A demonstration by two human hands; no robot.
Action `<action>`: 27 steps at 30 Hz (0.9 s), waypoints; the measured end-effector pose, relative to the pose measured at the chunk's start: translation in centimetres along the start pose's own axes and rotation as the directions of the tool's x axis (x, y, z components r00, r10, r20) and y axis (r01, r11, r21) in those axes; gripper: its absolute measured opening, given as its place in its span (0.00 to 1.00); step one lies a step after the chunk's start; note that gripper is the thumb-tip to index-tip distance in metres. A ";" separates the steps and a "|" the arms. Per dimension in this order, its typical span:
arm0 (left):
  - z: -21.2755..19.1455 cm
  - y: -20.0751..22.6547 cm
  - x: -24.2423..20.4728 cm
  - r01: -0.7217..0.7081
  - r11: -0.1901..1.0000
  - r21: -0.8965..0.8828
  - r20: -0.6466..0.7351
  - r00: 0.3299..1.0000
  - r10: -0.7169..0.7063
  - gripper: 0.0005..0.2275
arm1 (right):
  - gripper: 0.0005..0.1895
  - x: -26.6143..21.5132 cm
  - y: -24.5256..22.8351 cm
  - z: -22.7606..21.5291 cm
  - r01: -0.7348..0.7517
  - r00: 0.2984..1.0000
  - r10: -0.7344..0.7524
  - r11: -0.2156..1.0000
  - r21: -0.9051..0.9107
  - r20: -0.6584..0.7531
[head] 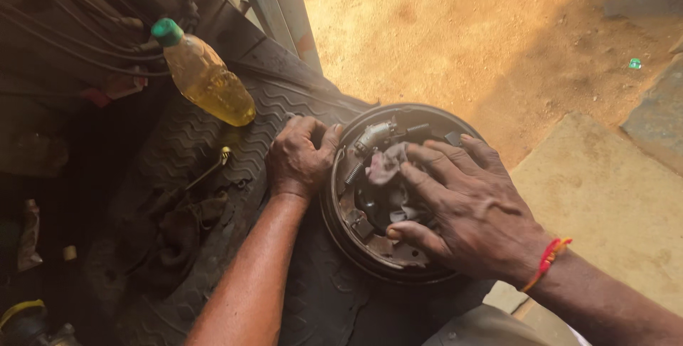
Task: The person cleans a brake drum assembly using a rag and a flat metal tool. They wipe the internal components and scrape the surface to remove grime, then continue wiping the assembly.
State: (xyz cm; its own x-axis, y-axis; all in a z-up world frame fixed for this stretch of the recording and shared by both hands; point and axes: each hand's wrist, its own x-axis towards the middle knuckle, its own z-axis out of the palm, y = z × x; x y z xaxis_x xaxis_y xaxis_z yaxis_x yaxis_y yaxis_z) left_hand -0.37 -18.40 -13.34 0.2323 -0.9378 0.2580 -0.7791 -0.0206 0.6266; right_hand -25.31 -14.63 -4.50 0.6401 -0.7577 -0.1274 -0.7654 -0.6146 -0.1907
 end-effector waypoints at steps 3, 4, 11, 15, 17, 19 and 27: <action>-0.1 0.5 0.2 0.035 0.999 0.012 0.015 0.999 -0.036 0.13 | 0.54 1.9 -0.9 1.2 0.075 0.996 -0.077 0.994 -0.081 -0.034; -0.3 0.4 0.0 0.039 0.999 0.014 0.021 0.999 -0.039 0.13 | 0.55 2.4 -1.4 1.8 0.100 0.995 -0.101 0.991 -0.090 0.000; 0.0 0.4 0.2 0.056 0.998 0.018 0.040 0.998 -0.057 0.13 | 0.46 1.6 -0.3 2.4 0.174 0.931 -0.236 0.958 -0.229 -0.279; -0.2 0.3 0.2 0.016 0.999 0.028 0.033 0.999 -0.017 0.13 | 0.51 1.9 -2.2 1.7 0.107 0.994 -0.106 0.989 -0.103 0.014; -0.2 0.6 0.1 0.052 0.998 0.025 0.042 0.998 -0.053 0.13 | 0.50 2.1 -2.8 1.2 0.145 0.989 -0.145 0.987 -0.070 -0.003; -0.2 0.7 0.3 0.066 0.997 0.027 0.050 0.996 -0.067 0.13 | 0.48 1.9 -2.5 0.6 0.137 0.990 -0.139 0.988 -0.073 -0.023; 0.0 0.1 0.2 0.034 0.999 0.020 0.023 0.999 -0.034 0.13 | 0.43 3.2 -1.9 -0.4 -0.059 0.998 0.060 0.986 -0.157 0.003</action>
State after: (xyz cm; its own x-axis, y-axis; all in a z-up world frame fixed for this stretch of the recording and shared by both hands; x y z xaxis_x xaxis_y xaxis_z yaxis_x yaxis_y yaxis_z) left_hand -0.41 -18.64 -13.22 0.2452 -0.9444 0.2190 -0.7825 -0.0594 0.6198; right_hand -21.84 -15.98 -4.16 0.5934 -0.7923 -0.1417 -0.8025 -0.5961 -0.0273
